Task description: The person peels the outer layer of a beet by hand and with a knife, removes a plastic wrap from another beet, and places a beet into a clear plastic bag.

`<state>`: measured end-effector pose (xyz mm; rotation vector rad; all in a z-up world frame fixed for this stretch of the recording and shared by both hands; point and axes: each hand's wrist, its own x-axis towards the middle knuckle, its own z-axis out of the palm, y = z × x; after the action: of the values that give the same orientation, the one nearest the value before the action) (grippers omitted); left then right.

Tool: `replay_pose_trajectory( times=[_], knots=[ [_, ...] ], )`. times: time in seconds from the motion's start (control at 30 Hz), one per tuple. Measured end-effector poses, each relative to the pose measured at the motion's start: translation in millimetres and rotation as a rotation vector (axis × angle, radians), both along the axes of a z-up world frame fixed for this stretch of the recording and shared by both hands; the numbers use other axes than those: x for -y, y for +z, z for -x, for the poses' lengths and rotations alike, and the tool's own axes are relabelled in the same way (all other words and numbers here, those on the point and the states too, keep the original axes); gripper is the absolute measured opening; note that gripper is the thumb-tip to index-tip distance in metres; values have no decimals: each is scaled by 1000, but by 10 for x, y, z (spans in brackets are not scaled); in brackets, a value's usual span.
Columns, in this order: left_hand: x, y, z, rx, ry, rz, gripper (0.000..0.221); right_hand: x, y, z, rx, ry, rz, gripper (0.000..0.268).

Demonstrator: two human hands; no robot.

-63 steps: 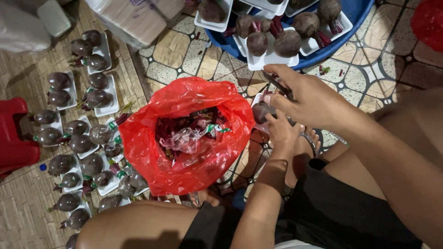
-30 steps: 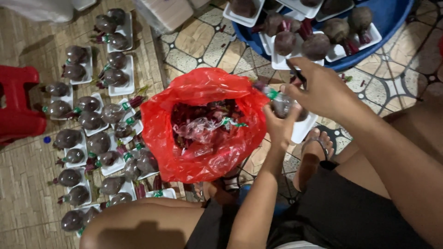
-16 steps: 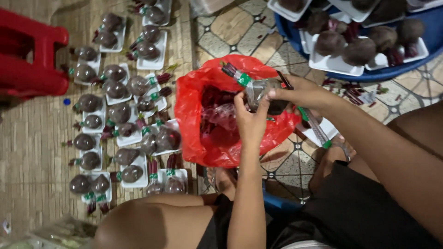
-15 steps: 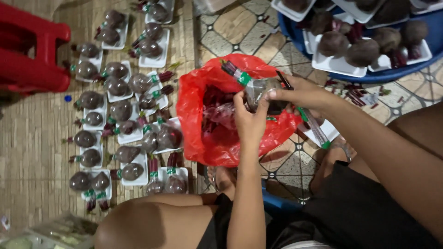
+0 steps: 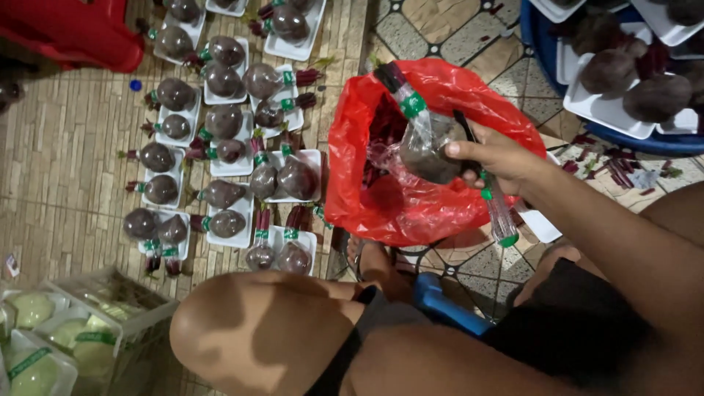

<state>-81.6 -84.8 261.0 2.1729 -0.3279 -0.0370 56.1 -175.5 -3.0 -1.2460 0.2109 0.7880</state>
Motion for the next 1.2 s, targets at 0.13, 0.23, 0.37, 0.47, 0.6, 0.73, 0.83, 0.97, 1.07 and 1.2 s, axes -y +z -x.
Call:
replay_pose_trajectory(
  times=[0.13,0.23,0.37,0.47,0.6,0.73,0.83,0.97,1.07,1.2],
  knots=[
    [27,410,225,-91,61,-77,33,-55,-48,13,63,-73,-89,52],
    [-65,528,266,-145,102,-134,29,-82,-42,2,67,-95,-69,54],
    [-270,496,240,-230,138,-215,25,-96,-36,5,73,-100,-55,58],
    [-491,166,30,-282,129,-270,23,-59,-42,6,92,-118,2,77],
    [-676,-45,-417,-353,167,-356,24,-103,175,47,76,-86,28,65],
    [-939,-666,-618,-280,487,76,51,-129,508,197,79,-149,23,69],
    [-980,-1111,-626,-441,415,286,87,-113,627,309,85,-148,37,72],
    [-819,-1294,-677,-560,402,575,91,-134,707,377,97,-181,43,70],
    [-740,-1506,-686,-469,420,735,87,-132,861,399,164,-154,101,78],
    [-745,-1768,-726,-467,486,837,85,-26,1001,393,211,-83,200,87]
  ],
)
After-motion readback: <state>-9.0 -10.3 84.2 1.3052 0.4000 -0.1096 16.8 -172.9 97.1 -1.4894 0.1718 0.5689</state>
